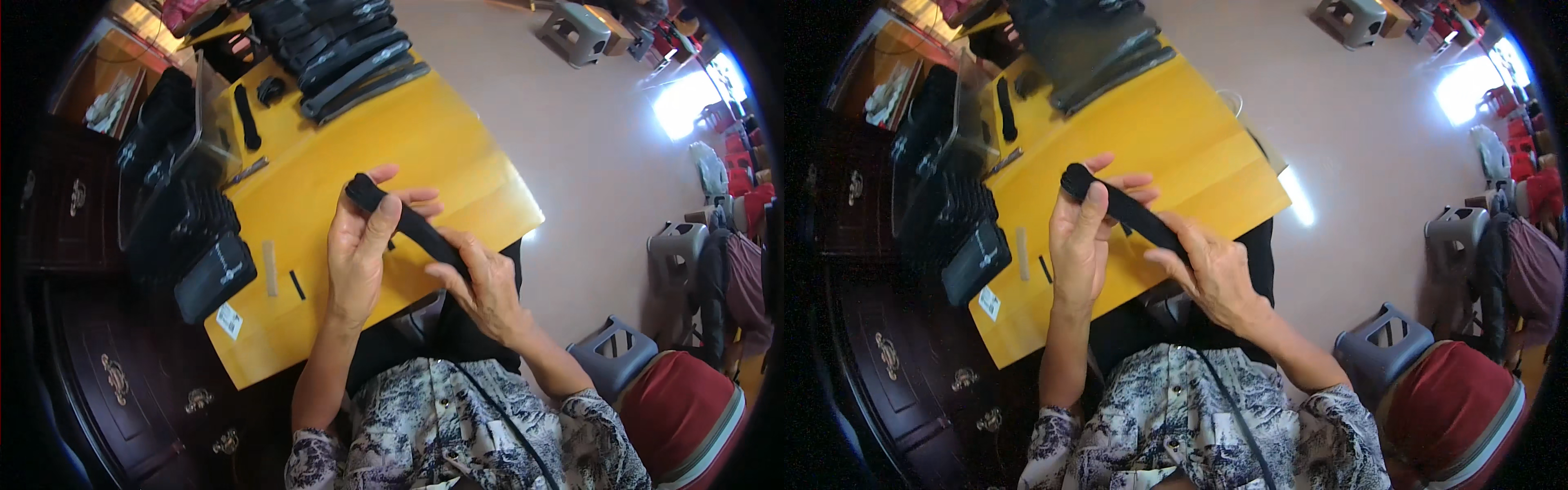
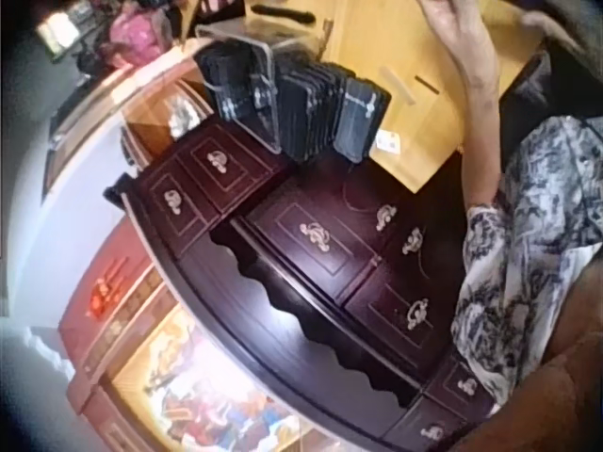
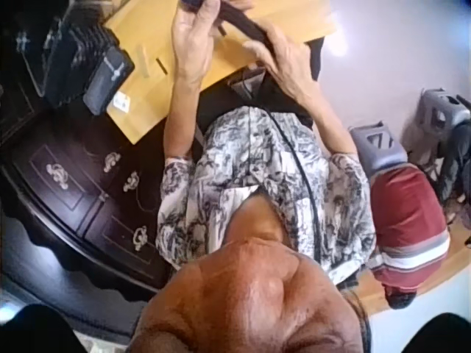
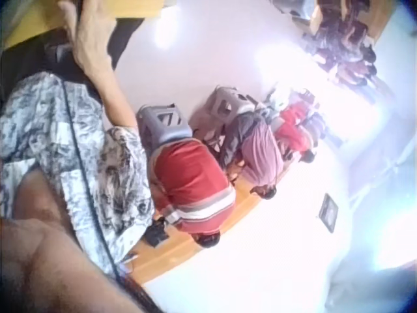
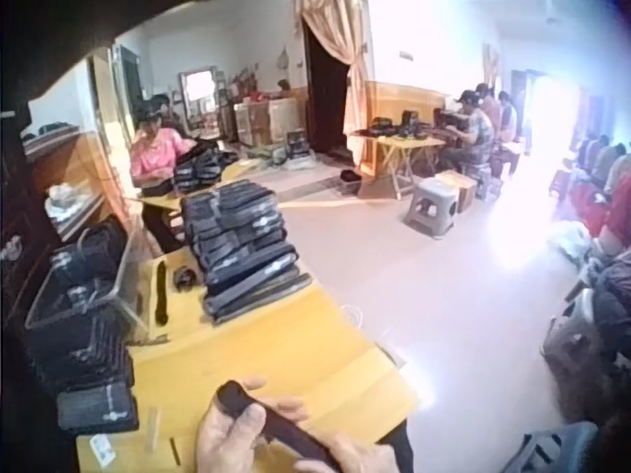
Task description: Inspecting and sorting textile straps at a workbench.
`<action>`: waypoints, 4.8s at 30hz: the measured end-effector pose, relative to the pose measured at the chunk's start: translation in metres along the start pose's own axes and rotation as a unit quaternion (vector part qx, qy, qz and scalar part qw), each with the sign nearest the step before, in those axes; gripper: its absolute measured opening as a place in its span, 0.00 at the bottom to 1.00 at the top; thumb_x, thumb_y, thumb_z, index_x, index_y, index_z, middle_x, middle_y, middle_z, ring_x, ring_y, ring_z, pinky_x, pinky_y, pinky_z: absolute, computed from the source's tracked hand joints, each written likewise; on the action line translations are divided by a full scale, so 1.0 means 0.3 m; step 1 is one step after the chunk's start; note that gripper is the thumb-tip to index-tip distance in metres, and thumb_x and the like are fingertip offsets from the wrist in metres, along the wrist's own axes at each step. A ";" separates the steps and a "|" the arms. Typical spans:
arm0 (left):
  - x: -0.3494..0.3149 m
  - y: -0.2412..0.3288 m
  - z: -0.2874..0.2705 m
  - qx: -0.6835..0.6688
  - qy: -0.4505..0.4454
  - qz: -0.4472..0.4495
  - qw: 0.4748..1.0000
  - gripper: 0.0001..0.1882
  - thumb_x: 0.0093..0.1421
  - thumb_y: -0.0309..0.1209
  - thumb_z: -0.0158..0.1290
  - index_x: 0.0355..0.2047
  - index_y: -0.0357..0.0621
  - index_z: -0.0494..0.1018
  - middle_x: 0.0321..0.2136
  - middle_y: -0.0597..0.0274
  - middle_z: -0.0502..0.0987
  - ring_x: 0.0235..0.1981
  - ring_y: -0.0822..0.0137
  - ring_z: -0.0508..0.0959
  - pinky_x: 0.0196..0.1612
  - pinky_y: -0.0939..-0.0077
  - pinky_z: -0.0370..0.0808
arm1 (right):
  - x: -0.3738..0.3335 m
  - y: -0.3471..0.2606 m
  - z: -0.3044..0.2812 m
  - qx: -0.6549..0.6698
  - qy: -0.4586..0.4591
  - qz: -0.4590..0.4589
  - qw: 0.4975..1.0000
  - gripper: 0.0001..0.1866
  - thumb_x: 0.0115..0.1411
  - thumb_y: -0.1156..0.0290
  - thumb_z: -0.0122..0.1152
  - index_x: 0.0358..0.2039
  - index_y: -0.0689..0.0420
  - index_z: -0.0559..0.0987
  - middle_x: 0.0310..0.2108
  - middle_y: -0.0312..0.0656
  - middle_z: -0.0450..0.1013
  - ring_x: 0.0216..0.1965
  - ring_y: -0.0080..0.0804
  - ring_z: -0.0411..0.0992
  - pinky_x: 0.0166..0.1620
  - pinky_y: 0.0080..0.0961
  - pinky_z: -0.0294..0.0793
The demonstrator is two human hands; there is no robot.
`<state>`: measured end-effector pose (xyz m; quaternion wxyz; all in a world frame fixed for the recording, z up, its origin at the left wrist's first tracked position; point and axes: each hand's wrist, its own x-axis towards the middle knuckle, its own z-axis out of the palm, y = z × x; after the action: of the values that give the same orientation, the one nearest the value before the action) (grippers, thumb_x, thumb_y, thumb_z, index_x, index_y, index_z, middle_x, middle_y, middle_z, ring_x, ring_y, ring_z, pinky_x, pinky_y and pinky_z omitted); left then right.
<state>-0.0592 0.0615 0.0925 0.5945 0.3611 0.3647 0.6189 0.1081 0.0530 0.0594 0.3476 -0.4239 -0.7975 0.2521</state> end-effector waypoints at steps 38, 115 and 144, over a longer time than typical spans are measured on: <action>-0.127 -0.150 0.070 -0.024 0.007 -0.169 0.985 0.17 0.64 0.37 0.51 0.43 0.35 0.67 0.31 0.52 0.78 0.31 0.72 0.78 0.37 0.81 0.75 | -0.174 -0.011 -0.067 0.537 -0.148 0.342 0.757 0.29 0.68 0.47 0.37 0.38 0.63 0.76 0.24 0.40 0.75 0.19 0.17 0.68 0.23 0.12 0.66; -0.142 -0.178 0.050 -0.005 -0.035 -0.251 0.967 0.34 0.58 0.21 0.54 0.60 0.27 0.51 0.40 0.55 0.71 0.42 0.67 0.75 0.43 0.72 0.80 | -0.168 0.038 -0.097 0.094 0.025 0.078 0.992 0.04 0.51 0.77 0.62 0.27 0.62 0.76 0.23 0.42 0.71 0.21 0.33 0.74 0.22 0.26 0.73; -0.198 -0.155 -0.014 -0.128 -0.096 -0.318 0.934 0.30 0.61 0.26 0.51 0.61 0.33 0.53 0.32 0.57 0.75 0.26 0.67 0.78 0.29 0.77 0.78 | -0.052 0.031 -0.101 0.160 -0.091 0.028 0.983 0.06 0.46 0.80 0.59 0.22 0.61 0.70 0.20 0.42 0.68 0.19 0.34 0.72 0.23 0.25 0.72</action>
<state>-0.0390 0.0031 0.0487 0.8338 0.2048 0.3188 0.4014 0.1422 0.0478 0.0669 0.3300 -0.3606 -0.7627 0.4235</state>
